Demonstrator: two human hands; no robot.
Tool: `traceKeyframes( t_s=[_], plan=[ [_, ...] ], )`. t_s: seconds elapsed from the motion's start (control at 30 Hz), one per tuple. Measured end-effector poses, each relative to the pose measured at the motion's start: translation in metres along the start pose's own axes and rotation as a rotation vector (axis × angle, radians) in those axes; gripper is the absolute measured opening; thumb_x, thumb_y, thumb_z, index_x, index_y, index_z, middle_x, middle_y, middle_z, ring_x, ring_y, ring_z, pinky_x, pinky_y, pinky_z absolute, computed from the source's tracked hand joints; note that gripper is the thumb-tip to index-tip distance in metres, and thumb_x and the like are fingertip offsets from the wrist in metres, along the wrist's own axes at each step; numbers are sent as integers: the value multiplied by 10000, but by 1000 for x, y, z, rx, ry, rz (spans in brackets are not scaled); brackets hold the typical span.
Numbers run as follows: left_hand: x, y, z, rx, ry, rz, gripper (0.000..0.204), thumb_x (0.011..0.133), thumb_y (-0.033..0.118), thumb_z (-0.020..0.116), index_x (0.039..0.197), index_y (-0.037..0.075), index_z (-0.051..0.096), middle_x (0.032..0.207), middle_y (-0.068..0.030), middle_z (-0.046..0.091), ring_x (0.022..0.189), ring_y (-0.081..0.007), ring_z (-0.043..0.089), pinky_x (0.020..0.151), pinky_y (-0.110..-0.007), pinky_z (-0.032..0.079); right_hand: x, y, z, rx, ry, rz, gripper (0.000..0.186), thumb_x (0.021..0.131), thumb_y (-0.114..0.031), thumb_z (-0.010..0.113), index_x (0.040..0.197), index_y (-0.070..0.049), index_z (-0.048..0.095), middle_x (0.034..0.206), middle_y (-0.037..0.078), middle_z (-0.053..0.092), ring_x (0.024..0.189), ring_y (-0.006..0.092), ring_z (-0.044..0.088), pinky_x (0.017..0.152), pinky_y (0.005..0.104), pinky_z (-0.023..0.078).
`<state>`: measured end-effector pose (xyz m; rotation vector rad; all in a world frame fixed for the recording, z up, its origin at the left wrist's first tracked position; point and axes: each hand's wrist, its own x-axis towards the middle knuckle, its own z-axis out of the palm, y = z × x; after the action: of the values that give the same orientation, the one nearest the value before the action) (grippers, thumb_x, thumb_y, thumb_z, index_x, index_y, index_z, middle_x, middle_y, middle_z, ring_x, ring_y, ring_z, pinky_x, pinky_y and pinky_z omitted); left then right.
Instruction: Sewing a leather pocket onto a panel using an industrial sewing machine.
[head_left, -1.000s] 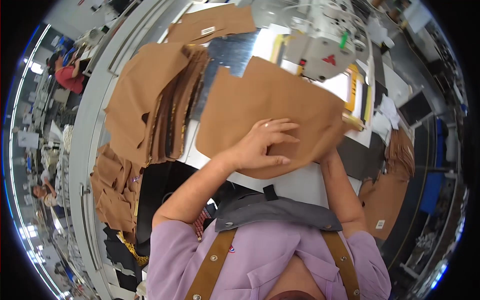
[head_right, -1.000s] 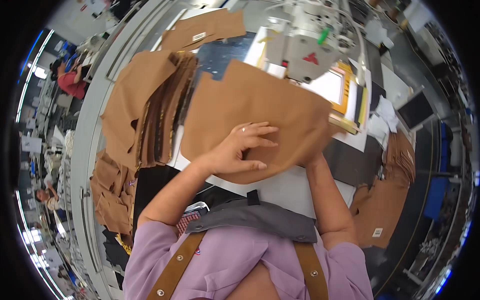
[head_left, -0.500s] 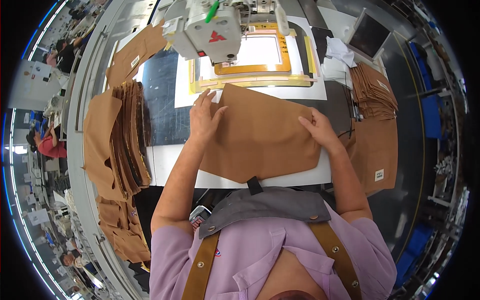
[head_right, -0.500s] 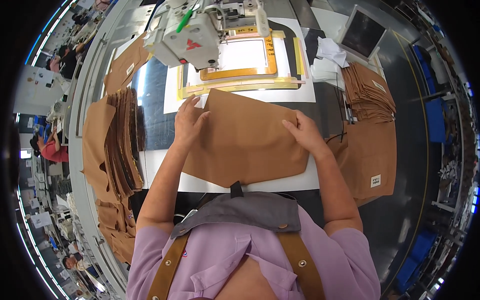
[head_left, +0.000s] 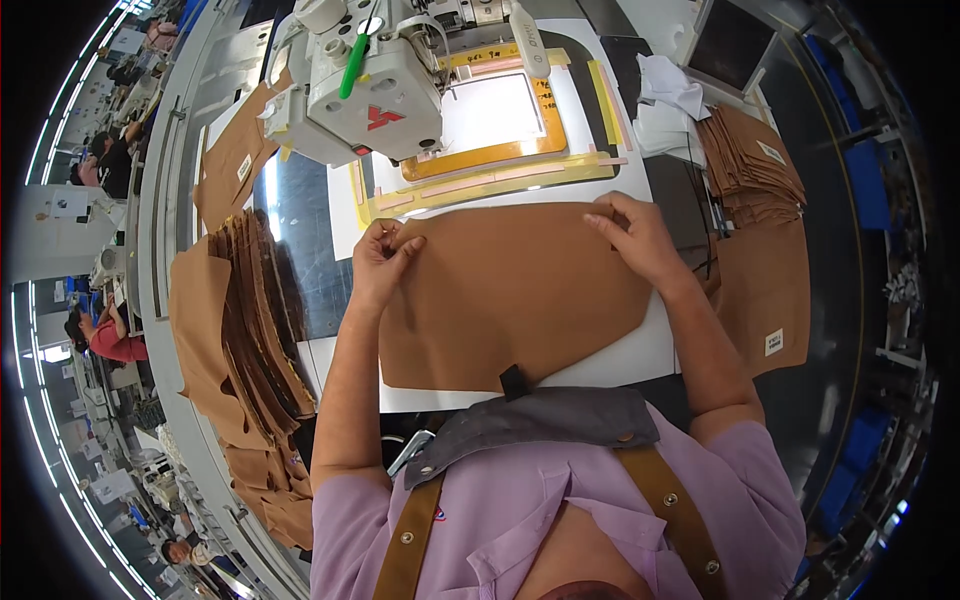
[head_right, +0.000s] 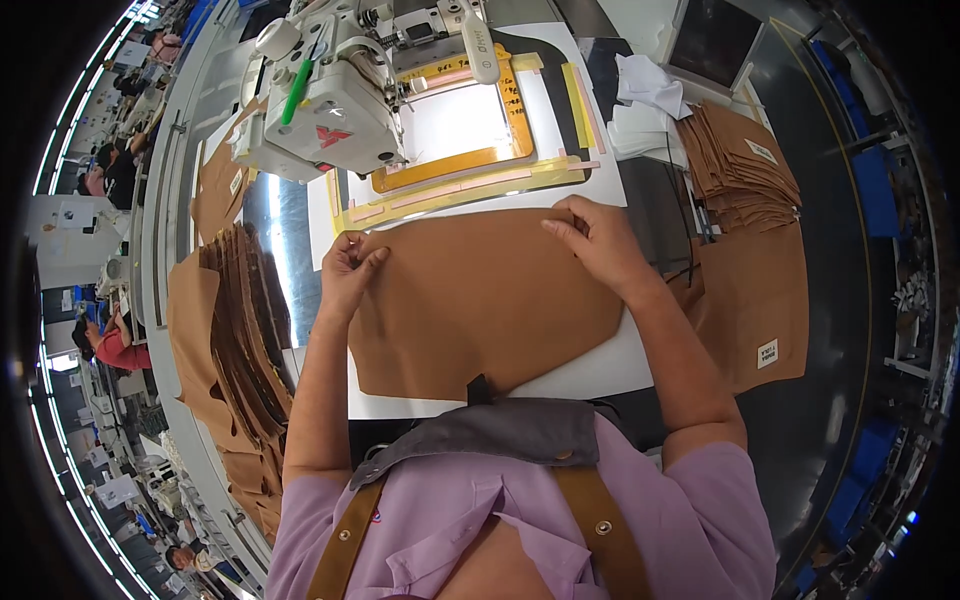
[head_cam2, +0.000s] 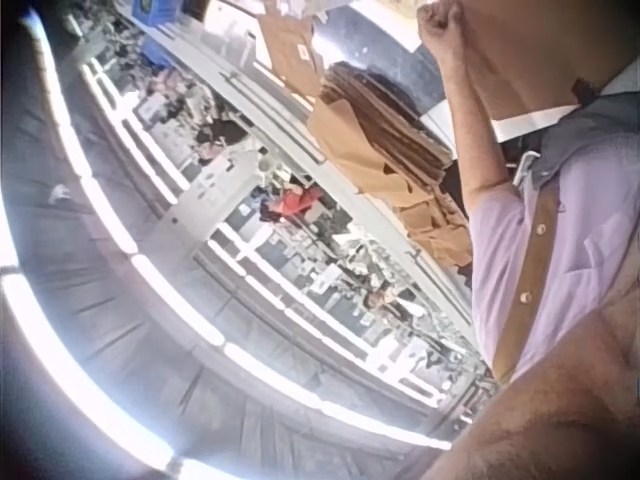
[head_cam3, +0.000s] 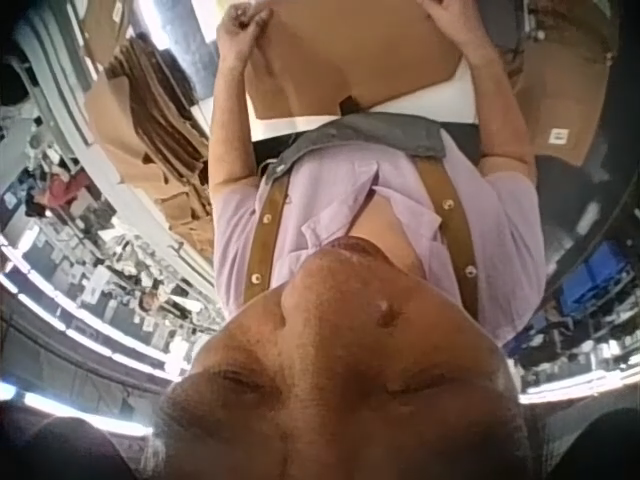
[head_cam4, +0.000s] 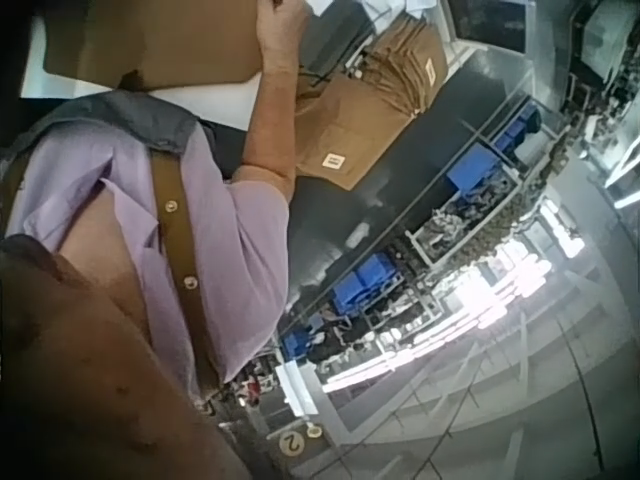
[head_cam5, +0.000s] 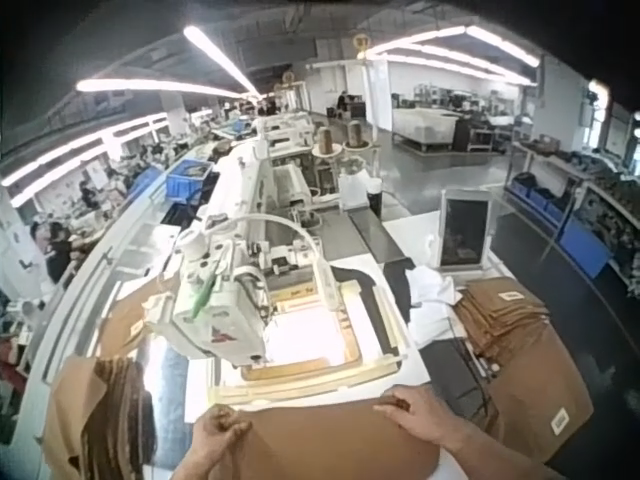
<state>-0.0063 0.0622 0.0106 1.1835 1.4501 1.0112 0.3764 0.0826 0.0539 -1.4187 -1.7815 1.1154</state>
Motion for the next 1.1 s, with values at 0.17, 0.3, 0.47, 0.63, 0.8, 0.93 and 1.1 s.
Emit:
traceKeyframes(
  t_s=[0.17, 0.3, 0.47, 0.63, 0.8, 0.93, 1.1],
  plan=[
    [38, -4, -18, 362, 169, 1, 172, 935, 177, 761, 908, 21, 693, 749, -5, 691, 655, -56, 580, 602, -230, 465, 65, 28, 22, -416, 230, -75, 304, 898, -336, 744, 816, -47, 695, 739, 87, 700, 672, 274, 674, 713, 416, 520],
    [62, 11, -8, 506, 287, -4, 140, 881, 107, 783, 938, 40, 675, 779, 15, 669, 655, -35, 549, 609, -212, 450, 94, 32, 26, -544, 221, 41, 258, 890, -301, 742, 792, -69, 686, 723, 60, 690, 675, 262, 671, 731, 412, 520],
    [91, -2, -12, 304, 303, 40, 240, 850, 25, 806, 1035, 44, 654, 927, -6, 700, 680, -37, 559, 616, -204, 454, 116, 45, 27, -490, 350, 2, 191, 870, -250, 743, 819, -77, 679, 742, 41, 692, 673, 254, 666, 677, 391, 520],
    [101, -12, -11, 200, 315, 89, 230, 852, -13, 790, 1034, 10, 653, 972, -45, 729, 721, -46, 601, 610, -210, 469, 125, 46, 19, -403, 339, 113, 206, 895, -275, 735, 864, -77, 687, 754, 55, 689, 689, 245, 672, 644, 385, 514],
    [140, -22, -23, 553, 339, 531, 251, 822, 40, 786, 1060, 4, 718, 1043, -128, 751, 866, -249, 711, 764, -364, 556, 155, 45, 13, -443, 319, 170, 239, 913, -319, 734, 903, -83, 696, 756, 62, 679, 702, 258, 670, 637, 399, 509],
    [177, -25, -33, 680, 296, 460, 260, 836, 61, 759, 1088, 15, 712, 1106, -166, 735, 1044, -351, 686, 909, -440, 532, 206, 54, 10, -474, 345, 26, 249, 919, -333, 722, 910, -85, 702, 830, 85, 719, 771, 296, 692, 661, 421, 522],
    [196, -31, -50, 795, 299, 382, 255, 845, 72, 762, 1087, 10, 711, 1110, -167, 734, 1040, -347, 688, 915, -436, 530, 278, 52, 2, -582, 359, -31, 253, 921, -344, 714, 944, -92, 721, 885, 119, 744, 846, 314, 716, 729, 425, 553]
  ],
)
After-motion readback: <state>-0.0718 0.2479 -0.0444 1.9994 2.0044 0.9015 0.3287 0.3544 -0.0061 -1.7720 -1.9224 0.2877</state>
